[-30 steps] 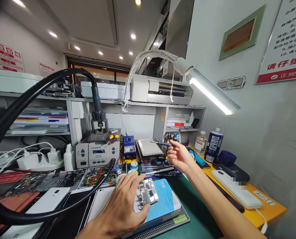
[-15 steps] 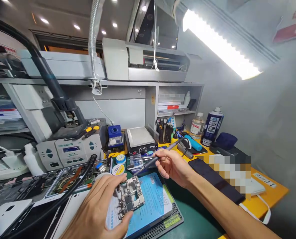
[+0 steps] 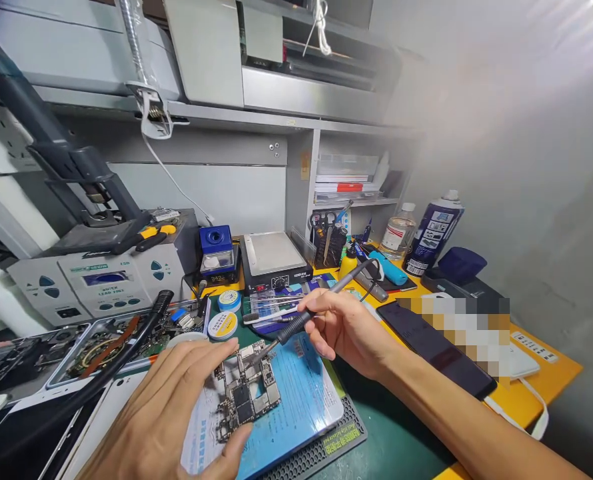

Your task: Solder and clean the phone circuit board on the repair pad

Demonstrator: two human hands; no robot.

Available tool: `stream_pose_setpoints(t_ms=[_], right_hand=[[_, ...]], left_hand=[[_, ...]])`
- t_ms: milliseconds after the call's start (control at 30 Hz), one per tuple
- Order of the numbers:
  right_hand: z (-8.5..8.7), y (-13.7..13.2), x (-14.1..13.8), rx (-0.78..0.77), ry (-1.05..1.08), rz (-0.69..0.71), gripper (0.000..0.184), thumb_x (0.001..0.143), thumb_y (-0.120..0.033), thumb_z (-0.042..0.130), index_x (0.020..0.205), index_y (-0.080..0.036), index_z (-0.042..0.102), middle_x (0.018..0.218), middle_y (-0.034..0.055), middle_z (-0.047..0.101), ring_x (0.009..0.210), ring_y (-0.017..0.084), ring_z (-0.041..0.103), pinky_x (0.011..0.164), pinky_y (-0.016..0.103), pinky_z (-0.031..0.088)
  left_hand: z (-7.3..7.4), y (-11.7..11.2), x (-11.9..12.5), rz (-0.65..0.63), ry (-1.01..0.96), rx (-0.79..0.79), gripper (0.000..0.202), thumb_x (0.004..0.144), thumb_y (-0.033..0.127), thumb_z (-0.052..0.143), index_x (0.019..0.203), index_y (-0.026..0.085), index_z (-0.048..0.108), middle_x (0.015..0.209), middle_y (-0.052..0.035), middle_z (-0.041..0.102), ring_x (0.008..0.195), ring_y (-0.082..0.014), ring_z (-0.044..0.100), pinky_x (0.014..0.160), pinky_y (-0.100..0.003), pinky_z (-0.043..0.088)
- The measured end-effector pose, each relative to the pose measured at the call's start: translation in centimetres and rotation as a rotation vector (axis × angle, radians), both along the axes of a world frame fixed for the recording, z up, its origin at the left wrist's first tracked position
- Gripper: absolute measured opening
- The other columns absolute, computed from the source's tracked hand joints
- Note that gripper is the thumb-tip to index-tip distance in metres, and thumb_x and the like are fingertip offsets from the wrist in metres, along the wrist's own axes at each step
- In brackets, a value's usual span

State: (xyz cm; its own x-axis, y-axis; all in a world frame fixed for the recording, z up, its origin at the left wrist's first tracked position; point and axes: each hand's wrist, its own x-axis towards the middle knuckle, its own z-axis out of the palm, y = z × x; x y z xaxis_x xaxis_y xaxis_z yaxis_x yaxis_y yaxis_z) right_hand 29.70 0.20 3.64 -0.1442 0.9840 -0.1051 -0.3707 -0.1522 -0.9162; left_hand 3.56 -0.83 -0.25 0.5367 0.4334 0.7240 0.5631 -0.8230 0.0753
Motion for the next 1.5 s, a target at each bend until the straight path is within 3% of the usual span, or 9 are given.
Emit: stream_pose_setpoints(t_ms=[267, 400, 633, 1500], right_hand=[[0.5, -0.4, -0.3, 0.021, -0.049, -0.026, 0.016, 0.079, -0.028, 0.075, 0.075, -0.016, 0.065, 0.058, -0.0018, 0.060, 0.036, 0.006, 0.048, 0.036, 0.017, 0.032], [0.6, -0.8, -0.5, 0.047, -0.087, -0.033, 0.015, 0.074, -0.024, 0.080, 0.074, -0.016, 0.067, 0.048, -0.0051, 0.051, 0.035, 0.008, 0.048, 0.035, 0.018, 0.030], [0.4, -1.3, -0.9, 0.112, -0.245, -0.077, 0.016, 0.073, -0.029, 0.081, 0.072, -0.017, 0.070, 0.053, -0.0034, 0.053, 0.037, 0.009, 0.049, 0.034, 0.019, 0.035], [0.0, -1.2, -0.9, 0.089, -0.242, -0.059, 0.011, 0.075, -0.025, 0.079, 0.072, -0.018, 0.070, 0.047, -0.0032, 0.053, 0.035, 0.009, 0.049, 0.035, 0.019, 0.035]], left_hand=[[0.6, -0.3, 0.5, 0.007, -0.012, -0.031, 0.051, 0.083, 0.021, 0.065, 0.131, 0.009, 0.053, 0.119, -0.0135, 0.064, 0.113, -0.0276, 0.057, 0.101, -0.045, 0.048], [0.6, -0.4, 0.2, 0.000, 0.001, -0.016, 0.052, 0.082, 0.022, 0.065, 0.131, 0.009, 0.053, 0.119, -0.0135, 0.064, 0.114, -0.0283, 0.056, 0.102, -0.046, 0.047], [0.8, -0.8, 0.1, 0.027, 0.012, -0.043, 0.051, 0.083, 0.022, 0.063, 0.132, 0.010, 0.053, 0.121, -0.0122, 0.065, 0.116, -0.0272, 0.056, 0.104, -0.045, 0.046], [0.9, -0.5, 0.6, 0.030, 0.015, -0.035, 0.050, 0.083, 0.022, 0.064, 0.130, 0.010, 0.054, 0.120, -0.0121, 0.065, 0.113, -0.0279, 0.058, 0.101, -0.046, 0.049]])
